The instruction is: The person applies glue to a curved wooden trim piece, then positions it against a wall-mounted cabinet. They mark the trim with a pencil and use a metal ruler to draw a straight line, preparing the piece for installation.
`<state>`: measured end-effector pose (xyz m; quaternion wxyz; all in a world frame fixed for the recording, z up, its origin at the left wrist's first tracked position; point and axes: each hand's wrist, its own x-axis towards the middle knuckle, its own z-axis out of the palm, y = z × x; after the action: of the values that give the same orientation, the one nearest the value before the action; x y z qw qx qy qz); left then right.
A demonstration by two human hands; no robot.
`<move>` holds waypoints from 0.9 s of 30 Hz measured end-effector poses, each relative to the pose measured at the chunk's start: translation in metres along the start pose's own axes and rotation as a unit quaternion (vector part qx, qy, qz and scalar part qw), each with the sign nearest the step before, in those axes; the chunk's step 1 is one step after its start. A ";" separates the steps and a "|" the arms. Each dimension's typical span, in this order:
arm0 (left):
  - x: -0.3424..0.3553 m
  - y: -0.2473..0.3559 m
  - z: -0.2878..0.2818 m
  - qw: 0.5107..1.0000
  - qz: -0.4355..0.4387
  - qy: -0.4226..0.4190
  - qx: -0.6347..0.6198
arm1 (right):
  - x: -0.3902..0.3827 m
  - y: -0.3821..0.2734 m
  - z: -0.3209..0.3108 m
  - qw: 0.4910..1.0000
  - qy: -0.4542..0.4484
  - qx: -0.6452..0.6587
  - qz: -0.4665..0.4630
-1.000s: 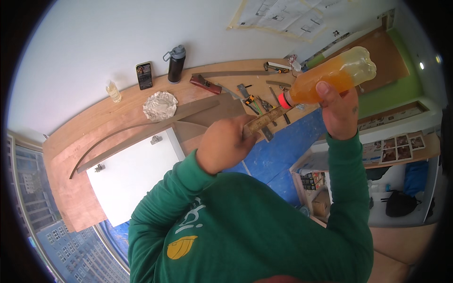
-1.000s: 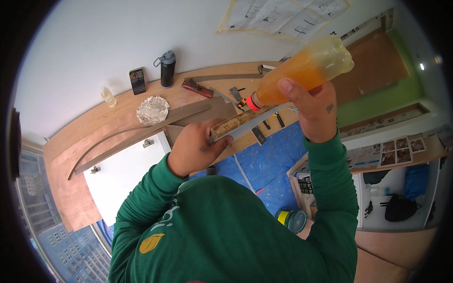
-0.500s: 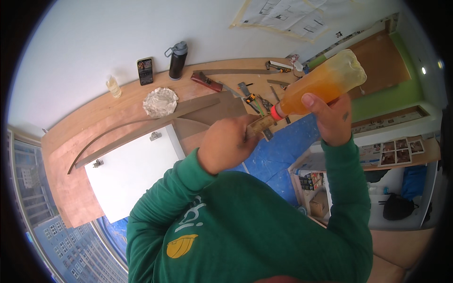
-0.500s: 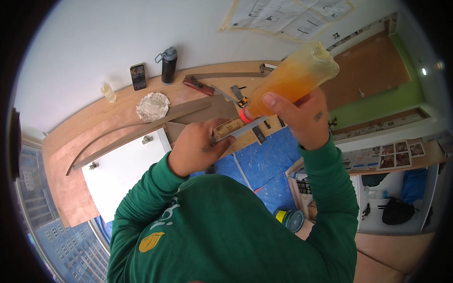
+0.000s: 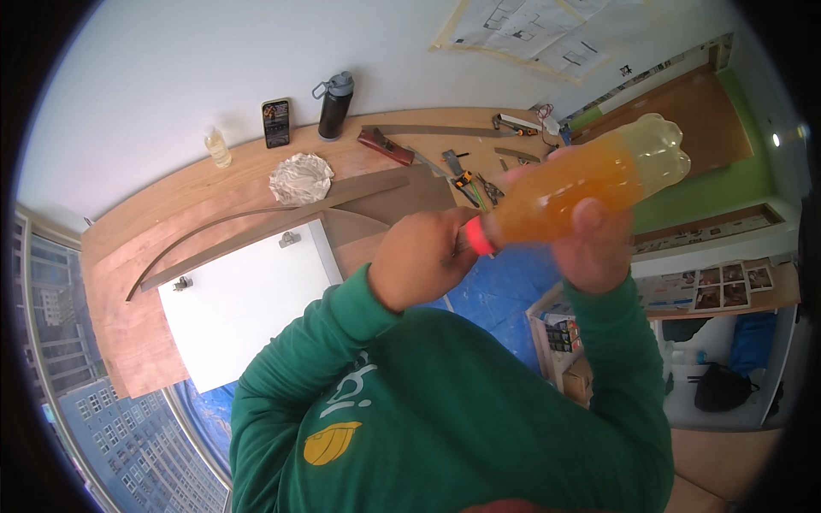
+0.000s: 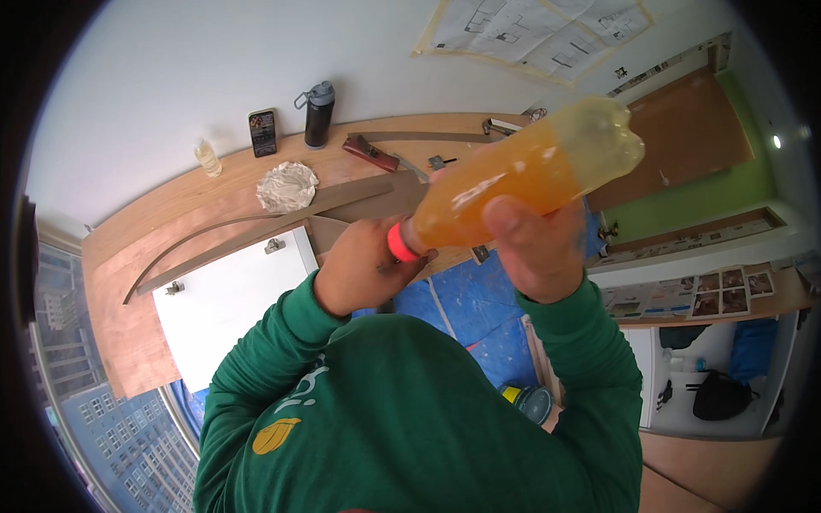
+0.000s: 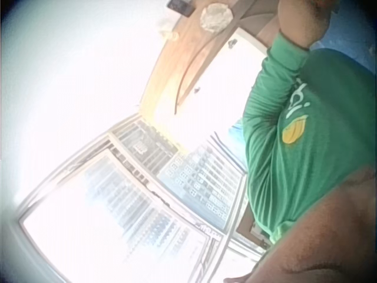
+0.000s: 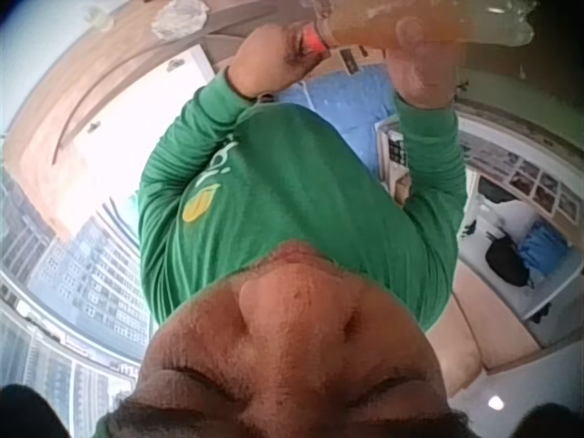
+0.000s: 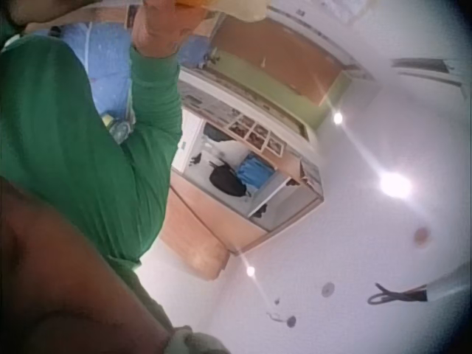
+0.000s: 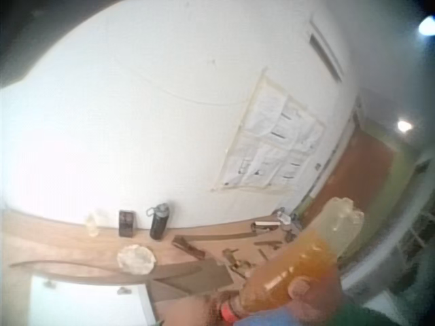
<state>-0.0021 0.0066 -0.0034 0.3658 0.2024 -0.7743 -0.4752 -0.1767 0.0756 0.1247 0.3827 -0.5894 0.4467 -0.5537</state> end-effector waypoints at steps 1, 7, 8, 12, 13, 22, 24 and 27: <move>0.001 0.004 -0.002 1.000 -0.020 -0.007 0.010 | 0.001 -0.002 -0.006 0.999 0.023 0.034 -0.012; 0.001 0.014 -0.001 0.997 -0.064 -0.031 0.014 | -0.007 -0.015 -0.065 0.993 0.106 0.052 0.013; 0.002 0.016 -0.002 0.997 -0.064 -0.034 0.008 | -0.009 -0.018 -0.072 0.993 0.108 0.031 0.029; 0.000 0.013 0.001 0.998 -0.057 -0.027 0.012 | -0.015 -0.016 -0.078 0.977 0.173 -0.119 0.034; 0.000 0.014 0.001 0.998 -0.062 -0.028 0.015 | -0.017 -0.016 -0.077 0.974 0.167 -0.150 0.026; -0.003 0.019 0.004 0.998 -0.057 -0.018 0.033 | -0.009 -0.021 -0.075 0.951 0.138 -0.274 0.048; -0.003 0.020 0.004 0.998 -0.056 -0.020 0.029 | -0.008 -0.023 -0.078 0.950 0.142 -0.275 0.053; -0.004 0.016 0.007 0.999 -0.040 -0.004 0.019 | -0.010 -0.022 -0.071 0.955 0.132 -0.260 0.046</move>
<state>-0.0043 0.0207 0.0068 0.3390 0.2381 -0.7757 -0.4760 -0.2453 0.0947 0.1491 0.1791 -0.5684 0.6487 -0.4733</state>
